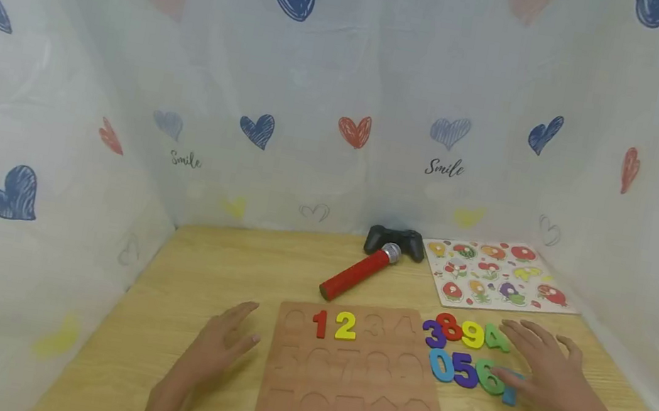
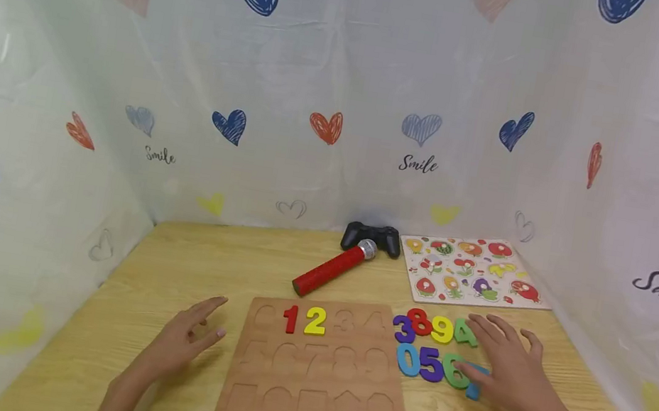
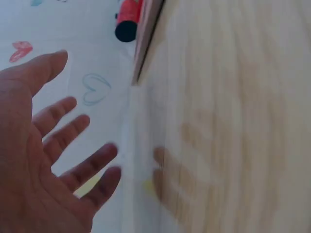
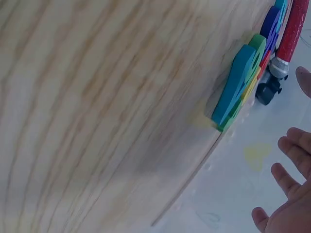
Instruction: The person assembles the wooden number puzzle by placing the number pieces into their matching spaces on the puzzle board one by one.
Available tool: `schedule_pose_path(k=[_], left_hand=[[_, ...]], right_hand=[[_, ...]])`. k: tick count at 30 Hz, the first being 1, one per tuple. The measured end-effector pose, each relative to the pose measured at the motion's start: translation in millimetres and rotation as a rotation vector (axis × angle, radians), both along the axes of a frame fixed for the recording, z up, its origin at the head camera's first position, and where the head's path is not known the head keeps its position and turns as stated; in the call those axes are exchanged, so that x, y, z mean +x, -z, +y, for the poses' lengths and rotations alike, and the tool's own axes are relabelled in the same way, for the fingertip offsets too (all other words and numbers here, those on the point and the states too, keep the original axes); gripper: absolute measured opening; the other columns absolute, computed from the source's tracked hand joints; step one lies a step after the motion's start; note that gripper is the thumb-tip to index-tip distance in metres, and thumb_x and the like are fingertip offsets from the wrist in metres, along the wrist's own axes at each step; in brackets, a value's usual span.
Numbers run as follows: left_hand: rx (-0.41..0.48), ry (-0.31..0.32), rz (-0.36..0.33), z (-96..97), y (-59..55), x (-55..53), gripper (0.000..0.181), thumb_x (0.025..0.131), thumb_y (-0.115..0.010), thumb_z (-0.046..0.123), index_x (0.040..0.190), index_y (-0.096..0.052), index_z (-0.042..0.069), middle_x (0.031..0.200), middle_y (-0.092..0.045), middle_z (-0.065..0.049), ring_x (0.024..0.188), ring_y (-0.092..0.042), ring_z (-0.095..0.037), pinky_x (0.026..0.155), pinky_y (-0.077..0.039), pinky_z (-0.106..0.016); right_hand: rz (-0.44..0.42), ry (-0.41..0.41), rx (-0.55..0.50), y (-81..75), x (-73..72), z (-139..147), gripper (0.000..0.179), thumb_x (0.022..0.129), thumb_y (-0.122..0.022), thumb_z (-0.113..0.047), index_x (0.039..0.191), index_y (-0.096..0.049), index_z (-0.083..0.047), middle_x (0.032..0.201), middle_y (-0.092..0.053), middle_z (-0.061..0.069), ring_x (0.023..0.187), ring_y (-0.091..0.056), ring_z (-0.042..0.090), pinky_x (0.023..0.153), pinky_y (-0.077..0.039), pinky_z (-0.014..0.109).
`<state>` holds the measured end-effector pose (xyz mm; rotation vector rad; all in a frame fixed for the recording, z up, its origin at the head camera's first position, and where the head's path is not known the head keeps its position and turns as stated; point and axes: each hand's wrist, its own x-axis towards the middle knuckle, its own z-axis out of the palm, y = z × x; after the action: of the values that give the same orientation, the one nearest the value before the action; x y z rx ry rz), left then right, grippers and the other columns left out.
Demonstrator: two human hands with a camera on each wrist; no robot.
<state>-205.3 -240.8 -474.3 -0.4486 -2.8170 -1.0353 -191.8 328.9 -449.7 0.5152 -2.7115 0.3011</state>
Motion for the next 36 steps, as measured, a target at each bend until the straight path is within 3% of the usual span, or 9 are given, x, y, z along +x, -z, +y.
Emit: schedule_pose_path(k=[3,8,12,15,19,25,36], left_hand=[[0.116,0.037,-0.066,3.3,7.4,-0.4,0.062,0.098,-0.064,0.041,0.153,-0.042,0.023,0.158,-0.037,-0.009,0.133,-0.044,-0.041,0.104,-0.031,-0.068],[0.160,0.030,-0.100,7.8,14.6,-0.7,0.059,0.097,-0.063,0.046,0.151,-0.044,0.031,0.157,-0.039,-0.004,0.135,-0.043,-0.040,0.107,-0.028,-0.066],[0.125,-0.011,-0.126,9.5,22.0,0.6,0.056,0.095,-0.062,0.052,0.148,-0.046,0.041,0.152,-0.043,0.010,0.135,-0.042,-0.029,0.108,-0.028,-0.063],[0.029,-0.018,-0.135,12.3,28.7,2.8,0.057,0.093,-0.059,0.062,0.146,-0.046,0.048,0.147,-0.045,0.023,0.129,-0.039,-0.018,0.104,-0.033,-0.058],[-0.070,0.003,-0.070,16.5,33.5,6.3,0.060,0.090,-0.059,0.065,0.146,-0.048,0.046,0.143,-0.049,0.026,0.123,-0.038,-0.017,0.097,-0.035,-0.054],[-0.117,0.047,0.032,19.0,32.8,8.3,0.059,0.090,-0.064,0.058,0.144,-0.055,0.037,0.146,-0.050,0.020,0.123,-0.040,-0.021,0.099,-0.030,-0.052],[-0.121,0.064,0.010,18.1,30.1,7.7,0.053,0.091,-0.065,0.053,0.140,-0.060,0.032,0.150,-0.046,0.021,0.122,-0.037,-0.015,0.094,-0.031,-0.046]], right_hand=[[-0.026,-0.030,-0.030,-0.6,1.0,-10.7,0.073,0.078,-0.084,-0.043,0.135,-0.057,-0.007,0.136,-0.057,0.015,0.128,-0.040,0.041,0.091,-0.022,0.074],[-0.068,-0.108,-0.111,-3.3,0.7,-28.2,0.069,0.080,-0.084,-0.039,0.135,-0.058,-0.008,0.135,-0.060,0.013,0.129,-0.038,0.042,0.092,-0.021,0.071],[-0.084,-0.134,-0.114,-4.0,-1.3,-38.6,0.068,0.080,-0.083,-0.042,0.134,-0.060,-0.007,0.133,-0.061,0.014,0.130,-0.039,0.042,0.093,-0.021,0.068],[-0.126,-0.109,-0.081,-2.7,-2.1,-43.1,0.069,0.080,-0.081,-0.047,0.133,-0.062,-0.008,0.133,-0.062,0.014,0.130,-0.039,0.042,0.094,-0.021,0.067],[-0.159,-0.103,-0.042,0.3,-2.2,-47.0,0.069,0.080,-0.080,-0.051,0.133,-0.063,-0.009,0.133,-0.062,0.015,0.130,-0.040,0.043,0.095,-0.020,0.067],[-0.147,-0.148,-0.027,4.6,-4.1,-51.9,0.063,0.079,-0.084,-0.040,0.133,-0.064,-0.013,0.132,-0.064,0.012,0.130,-0.041,0.042,0.096,-0.021,0.065],[-0.217,-0.164,-0.029,10.3,-8.1,-61.0,0.055,0.080,-0.083,-0.038,0.129,-0.067,-0.018,0.130,-0.064,0.008,0.131,-0.042,0.044,0.099,-0.018,0.068]])
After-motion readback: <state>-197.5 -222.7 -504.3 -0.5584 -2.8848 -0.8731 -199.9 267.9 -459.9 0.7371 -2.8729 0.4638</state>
